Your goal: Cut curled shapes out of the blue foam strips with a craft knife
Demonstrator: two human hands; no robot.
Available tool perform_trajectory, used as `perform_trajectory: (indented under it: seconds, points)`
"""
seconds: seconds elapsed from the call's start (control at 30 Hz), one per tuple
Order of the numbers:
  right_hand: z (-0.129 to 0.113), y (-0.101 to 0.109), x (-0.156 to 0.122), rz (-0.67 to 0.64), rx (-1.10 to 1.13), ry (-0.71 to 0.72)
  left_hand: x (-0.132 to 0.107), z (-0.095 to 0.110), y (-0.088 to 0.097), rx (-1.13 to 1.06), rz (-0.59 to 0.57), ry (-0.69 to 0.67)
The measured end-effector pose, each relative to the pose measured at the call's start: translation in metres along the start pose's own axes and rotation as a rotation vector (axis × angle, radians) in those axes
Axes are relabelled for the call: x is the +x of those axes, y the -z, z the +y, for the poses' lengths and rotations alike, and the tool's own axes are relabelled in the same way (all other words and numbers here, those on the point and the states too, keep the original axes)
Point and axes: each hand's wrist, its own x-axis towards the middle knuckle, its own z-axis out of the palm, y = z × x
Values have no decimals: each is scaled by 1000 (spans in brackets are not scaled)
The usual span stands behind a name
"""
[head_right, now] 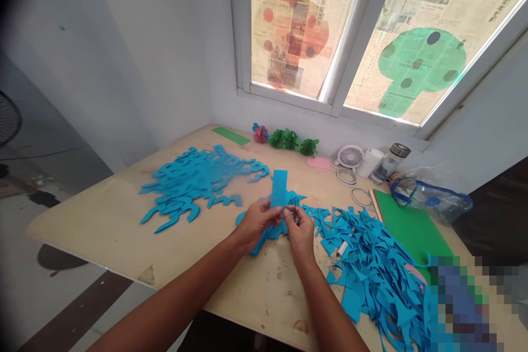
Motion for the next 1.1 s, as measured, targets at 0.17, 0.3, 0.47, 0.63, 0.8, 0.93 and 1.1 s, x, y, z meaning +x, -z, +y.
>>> perform_trajectory:
  seconds: [0.17, 0.3, 0.47, 0.63, 0.8, 0.93, 1.1]
  points:
    - [-5, 1, 6, 42, 29, -37, 1, 2, -2, 99, -32, -8]
    - [-2, -2, 11, 29, 68, -68, 2, 4, 0, 193, -62, -4]
    - [5, -7, 16, 38, 103, -69, 9, 3, -1, 273, -72, -6]
    - [15, -3, 22, 78, 92, -57, 18, 10, 4, 375, -30, -54]
    - [22, -4, 23, 76, 157, -112, 25, 16, 9, 380, -79, -28]
    - [15, -7, 15, 35, 298, -204, 29, 13, 11, 171, 35, -19]
    - [6, -8, 6, -19, 380, -161, 29, 9, 11, -200, 98, 57]
